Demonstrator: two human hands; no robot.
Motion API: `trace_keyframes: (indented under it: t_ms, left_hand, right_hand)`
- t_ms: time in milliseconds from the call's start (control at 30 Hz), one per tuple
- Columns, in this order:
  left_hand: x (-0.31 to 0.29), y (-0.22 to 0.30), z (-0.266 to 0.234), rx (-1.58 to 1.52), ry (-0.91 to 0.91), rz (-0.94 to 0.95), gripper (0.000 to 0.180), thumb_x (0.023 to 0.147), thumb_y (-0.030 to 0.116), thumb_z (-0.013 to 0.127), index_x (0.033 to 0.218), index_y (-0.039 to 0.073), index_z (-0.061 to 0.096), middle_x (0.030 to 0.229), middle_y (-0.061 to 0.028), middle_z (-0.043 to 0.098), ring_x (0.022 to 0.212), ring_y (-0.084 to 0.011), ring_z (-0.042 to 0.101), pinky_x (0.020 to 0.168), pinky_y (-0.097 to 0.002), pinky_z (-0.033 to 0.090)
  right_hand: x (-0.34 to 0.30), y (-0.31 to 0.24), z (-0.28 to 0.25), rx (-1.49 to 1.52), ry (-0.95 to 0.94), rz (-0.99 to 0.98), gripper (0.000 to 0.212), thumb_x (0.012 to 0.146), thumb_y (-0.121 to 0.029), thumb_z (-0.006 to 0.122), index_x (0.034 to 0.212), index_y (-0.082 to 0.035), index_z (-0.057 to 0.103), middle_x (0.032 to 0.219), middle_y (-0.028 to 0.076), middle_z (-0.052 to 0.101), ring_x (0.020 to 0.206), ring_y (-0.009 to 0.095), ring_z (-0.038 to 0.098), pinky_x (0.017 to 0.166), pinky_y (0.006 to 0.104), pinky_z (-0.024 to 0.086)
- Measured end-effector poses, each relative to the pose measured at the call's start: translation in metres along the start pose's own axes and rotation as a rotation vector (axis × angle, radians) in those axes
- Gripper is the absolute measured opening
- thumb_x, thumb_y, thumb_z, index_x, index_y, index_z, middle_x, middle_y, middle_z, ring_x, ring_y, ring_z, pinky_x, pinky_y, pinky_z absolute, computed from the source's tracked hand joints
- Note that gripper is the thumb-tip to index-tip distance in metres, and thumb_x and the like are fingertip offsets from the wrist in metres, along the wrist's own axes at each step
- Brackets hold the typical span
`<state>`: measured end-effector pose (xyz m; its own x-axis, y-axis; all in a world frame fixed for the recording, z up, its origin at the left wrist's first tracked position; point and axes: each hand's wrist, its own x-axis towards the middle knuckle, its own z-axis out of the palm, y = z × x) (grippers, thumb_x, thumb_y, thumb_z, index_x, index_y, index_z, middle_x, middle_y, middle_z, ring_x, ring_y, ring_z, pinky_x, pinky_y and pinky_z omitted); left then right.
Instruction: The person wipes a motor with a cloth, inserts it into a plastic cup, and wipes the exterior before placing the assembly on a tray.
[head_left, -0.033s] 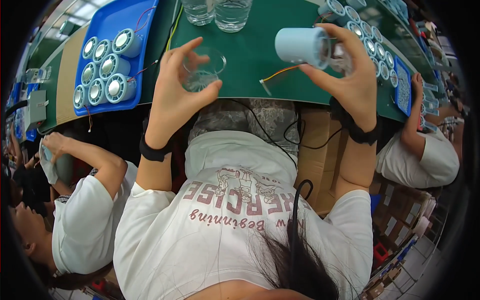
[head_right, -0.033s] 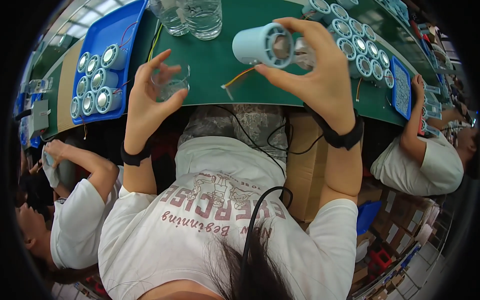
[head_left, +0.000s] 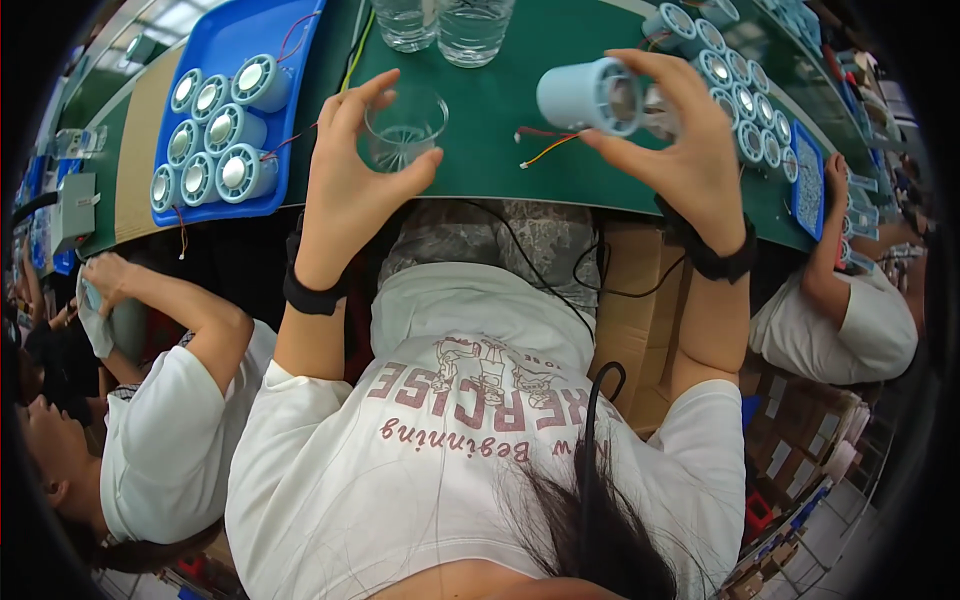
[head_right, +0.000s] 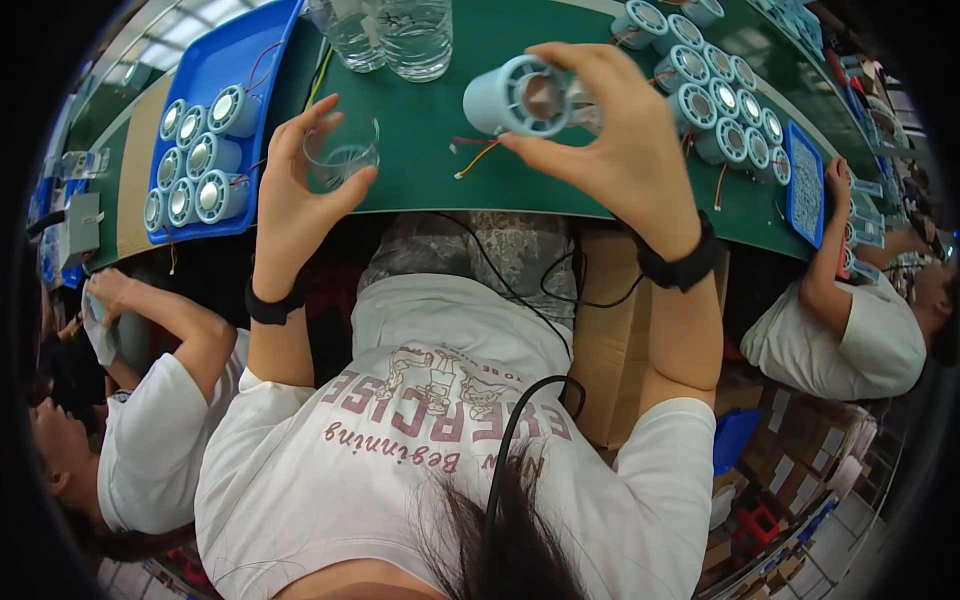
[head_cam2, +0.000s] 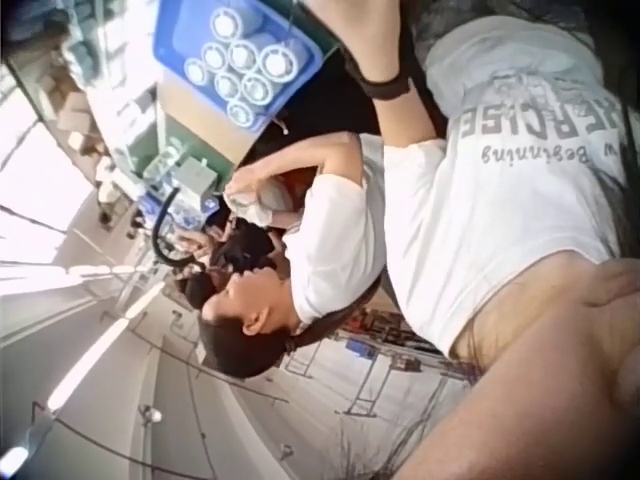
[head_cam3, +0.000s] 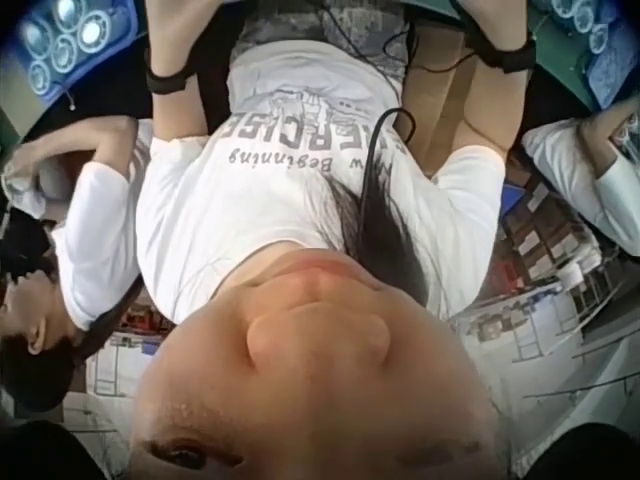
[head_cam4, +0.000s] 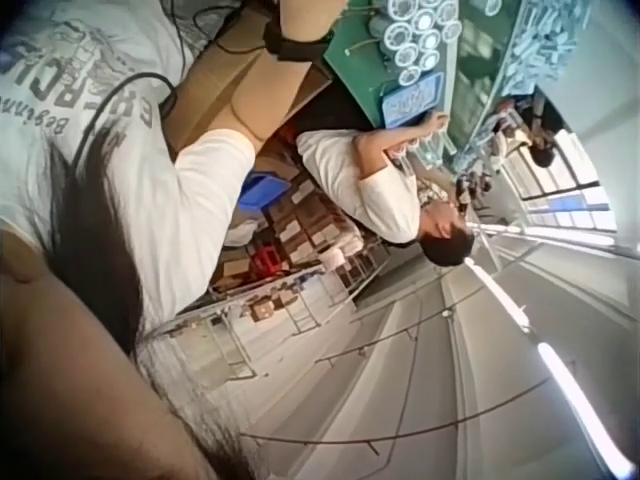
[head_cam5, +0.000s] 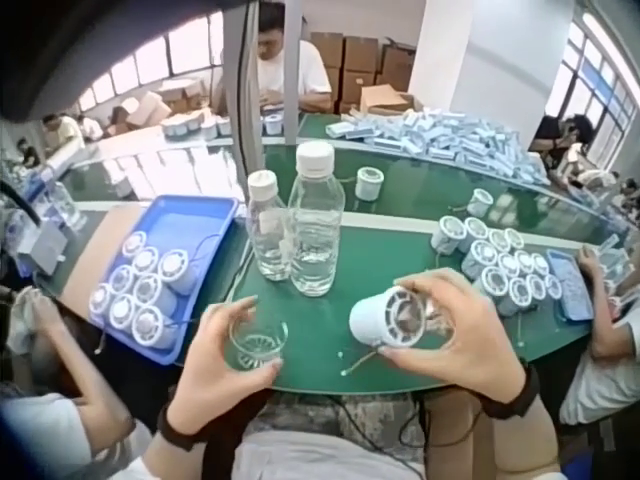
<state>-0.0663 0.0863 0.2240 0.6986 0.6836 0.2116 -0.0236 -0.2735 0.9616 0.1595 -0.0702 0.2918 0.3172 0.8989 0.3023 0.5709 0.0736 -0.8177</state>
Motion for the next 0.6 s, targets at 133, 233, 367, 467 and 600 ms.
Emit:
trace_keyframes:
  t_ms: [133, 233, 367, 467, 600]
  left_hand:
    - [0.008, 0.0, -0.014, 0.701, 0.249, 0.203, 0.064, 0.07, 0.013, 0.078, 0.127, 0.002, 0.052, 0.112, -0.0103, 0.06, 0.099, -0.0212, 0.058, 0.082, -0.0328, 0.049]
    - [0.021, 0.016, -0.028, 0.794, 0.365, 0.215, 0.06, 0.066, 0.014, 0.078, 0.12, -0.001, 0.056, 0.11, -0.0135, 0.06, 0.094, -0.0297, 0.058, 0.086, -0.0378, 0.047]
    - [0.057, 0.027, -0.073, 0.698, 0.471, 0.16, 0.059, 0.067, 0.017, 0.078, 0.118, -0.003, 0.056, 0.109, -0.0165, 0.061, 0.096, -0.0309, 0.059, 0.087, -0.0379, 0.047]
    - [0.101, 0.012, -0.112, 1.153, 0.465, 0.22, 0.059, 0.068, 0.028, 0.079, 0.111, -0.006, 0.057, 0.108, -0.022, 0.062, 0.098, -0.0331, 0.061, 0.084, -0.0398, 0.05]
    - [0.145, -0.012, -0.153, 1.405, 0.38, 0.024, 0.054, 0.071, 0.042, 0.074, 0.092, -0.005, 0.06, 0.095, -0.0258, 0.064, 0.09, -0.0388, 0.063, 0.079, -0.0454, 0.051]
  right_hand:
    - [0.032, 0.031, 0.045, -0.403, -0.174, -0.146, 0.059, 0.07, -0.018, 0.08, 0.12, 0.001, 0.057, 0.112, 0.013, 0.059, 0.102, 0.025, 0.059, 0.086, 0.0325, 0.048]
    - [0.051, 0.047, 0.07, -0.483, -0.148, -0.287, 0.055, 0.073, -0.02, 0.079, 0.12, -0.001, 0.058, 0.111, 0.014, 0.059, 0.098, 0.027, 0.06, 0.08, 0.033, 0.05]
    - [0.044, 0.023, 0.055, -0.566, -0.116, -0.353, 0.048, 0.074, -0.019, 0.078, 0.117, -0.004, 0.062, 0.108, 0.013, 0.061, 0.091, 0.027, 0.061, 0.073, 0.0323, 0.051]
    - [0.048, 0.003, 0.002, -0.395, -0.059, -0.108, 0.03, 0.085, -0.015, 0.067, 0.114, -0.007, 0.065, 0.101, 0.012, 0.065, 0.082, 0.019, 0.063, 0.069, 0.0292, 0.05]
    - [0.059, 0.032, -0.117, -0.334, 0.302, 0.227, 0.026, 0.094, -0.012, 0.053, 0.117, -0.011, 0.065, 0.096, 0.007, 0.069, 0.067, 0.01, 0.062, 0.052, 0.023, 0.047]
